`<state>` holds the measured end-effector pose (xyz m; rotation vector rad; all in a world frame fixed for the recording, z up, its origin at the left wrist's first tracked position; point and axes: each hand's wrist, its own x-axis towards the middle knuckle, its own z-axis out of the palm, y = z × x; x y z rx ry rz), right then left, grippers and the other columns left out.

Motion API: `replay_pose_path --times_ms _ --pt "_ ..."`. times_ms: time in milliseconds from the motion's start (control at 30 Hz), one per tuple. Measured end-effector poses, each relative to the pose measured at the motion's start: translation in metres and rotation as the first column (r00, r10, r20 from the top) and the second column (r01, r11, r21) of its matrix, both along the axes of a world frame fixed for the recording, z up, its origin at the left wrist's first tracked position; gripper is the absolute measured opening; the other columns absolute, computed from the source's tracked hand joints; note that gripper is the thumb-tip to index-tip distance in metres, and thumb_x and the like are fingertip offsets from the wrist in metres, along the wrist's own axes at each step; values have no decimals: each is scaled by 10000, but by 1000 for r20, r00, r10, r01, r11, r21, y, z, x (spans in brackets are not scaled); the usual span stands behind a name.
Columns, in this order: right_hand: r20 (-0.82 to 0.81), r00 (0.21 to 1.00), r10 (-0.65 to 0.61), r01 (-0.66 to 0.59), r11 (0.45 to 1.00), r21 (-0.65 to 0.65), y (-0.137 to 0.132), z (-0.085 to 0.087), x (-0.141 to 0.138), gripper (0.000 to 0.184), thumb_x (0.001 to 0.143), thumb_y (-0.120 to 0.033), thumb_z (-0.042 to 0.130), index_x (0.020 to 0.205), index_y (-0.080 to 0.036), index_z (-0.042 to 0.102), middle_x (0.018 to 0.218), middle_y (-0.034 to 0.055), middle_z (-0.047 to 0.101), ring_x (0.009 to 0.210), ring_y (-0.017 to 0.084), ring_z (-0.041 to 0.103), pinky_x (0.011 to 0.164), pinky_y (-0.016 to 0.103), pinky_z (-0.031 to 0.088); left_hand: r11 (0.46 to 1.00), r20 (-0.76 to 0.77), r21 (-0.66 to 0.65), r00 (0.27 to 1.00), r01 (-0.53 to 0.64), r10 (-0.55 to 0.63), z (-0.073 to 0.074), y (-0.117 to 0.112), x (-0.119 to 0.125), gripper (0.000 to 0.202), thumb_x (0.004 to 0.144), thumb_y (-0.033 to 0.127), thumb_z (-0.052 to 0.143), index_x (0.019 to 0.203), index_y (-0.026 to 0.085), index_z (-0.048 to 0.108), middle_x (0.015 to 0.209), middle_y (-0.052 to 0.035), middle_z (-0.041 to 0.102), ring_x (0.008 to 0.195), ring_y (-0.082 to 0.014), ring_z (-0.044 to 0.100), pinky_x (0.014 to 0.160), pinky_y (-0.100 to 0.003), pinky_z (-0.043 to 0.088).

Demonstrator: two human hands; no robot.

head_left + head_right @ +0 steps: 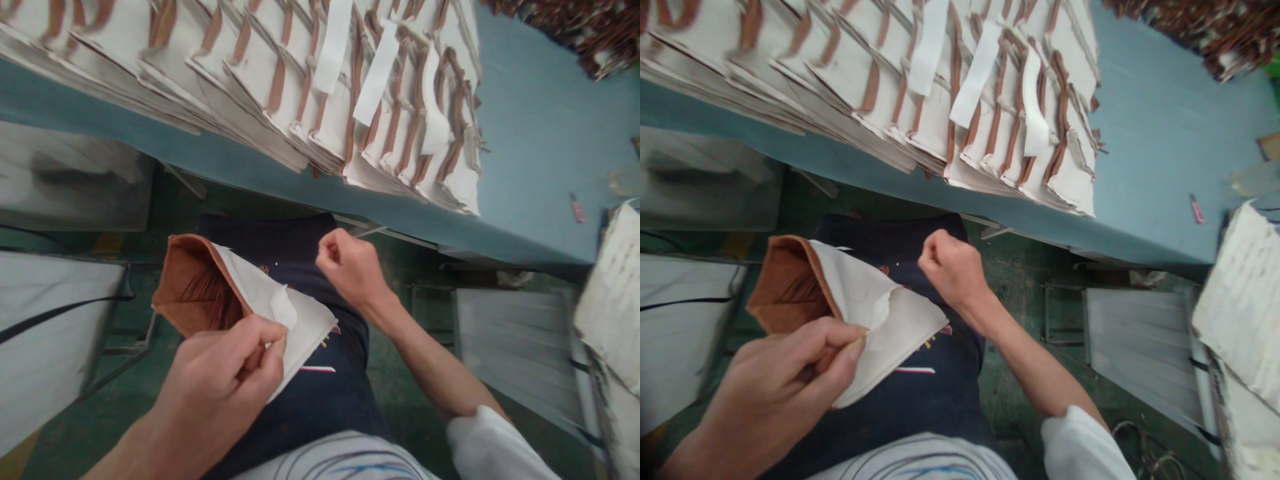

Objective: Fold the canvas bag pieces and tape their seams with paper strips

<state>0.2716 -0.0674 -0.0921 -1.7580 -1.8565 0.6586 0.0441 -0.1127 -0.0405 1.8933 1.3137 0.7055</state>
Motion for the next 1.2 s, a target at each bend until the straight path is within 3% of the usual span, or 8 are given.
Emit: replay_pose_path --times_ms 67,167,267,333,467,733,867,1200 --pt "-65 998 -22 20 999 -36 3 0 11 130 921 -165 590 811 -226 621 647 -26 663 549 121 595 548 233 426 992 50 -112 997 -57 63 2 -2 -3 279 963 236 595 733 237 753 436 101 581 326 -70 495 379 -176 312" --pt "-317 946 72 -97 993 -63 -9 12 8 127 976 -232 608 864 -212 665 664 -39 678 538 105 592 511 212 423 929 105 -335 974 -154 199 0 3 -6 284 966 381 655 757 234 779 452 77 619 346 -104 527 368 -179 360" --pt "-392 897 204 -197 979 57 -25 28 -8 145 1018 -200 608 904 -200 697 707 -40 718 565 90 622 535 194 460 850 134 -502 956 -160 259 -1 10 -5 322 923 478 688 774 214 797 451 50 638 353 -127 562 357 -180 368" --pt "-344 895 283 -231 955 185 -30 35 -17 147 1039 -168 626 931 -184 726 736 -27 749 593 89 647 579 194 496 837 153 -523 948 -162 280 0 12 -3 316 910 477 710 795 200 808 457 42 649 356 -123 565 362 -169 368" --pt "-172 903 393 -322 885 335 -29 41 -21 158 1080 -132 662 996 -139 796 819 25 819 643 105 696 658 216 542 860 140 -472 946 -196 292 4 13 0 313 891 462 710 797 184 821 444 47 629 344 -117 554 364 -160 392" --pt "-49 924 379 -344 883 320 -32 41 -18 235 1165 -199 624 1036 -155 816 869 44 852 730 125 778 733 220 570 969 99 -184 977 -167 187 6 17 5 259 932 337 657 770 221 822 416 97 554 322 -80 461 364 -163 321" --pt "-19 918 396 -376 884 280 -33 41 -17 251 1182 -205 597 1057 -167 811 900 43 873 771 136 808 736 228 579 991 43 -30 990 -131 132 1 15 5 216 940 277 644 799 225 798 439 115 554 333 -65 473 393 -166 328" --pt "-9 891 454 -453 891 40 -28 48 -13 255 1153 -183 595 1014 -194 809 966 44 899 851 164 839 779 257 576 996 -82 84 997 8 -1 -12 10 0 258 1039 257 574 841 224 736 488 106 575 356 -71 523 432 -207 319"
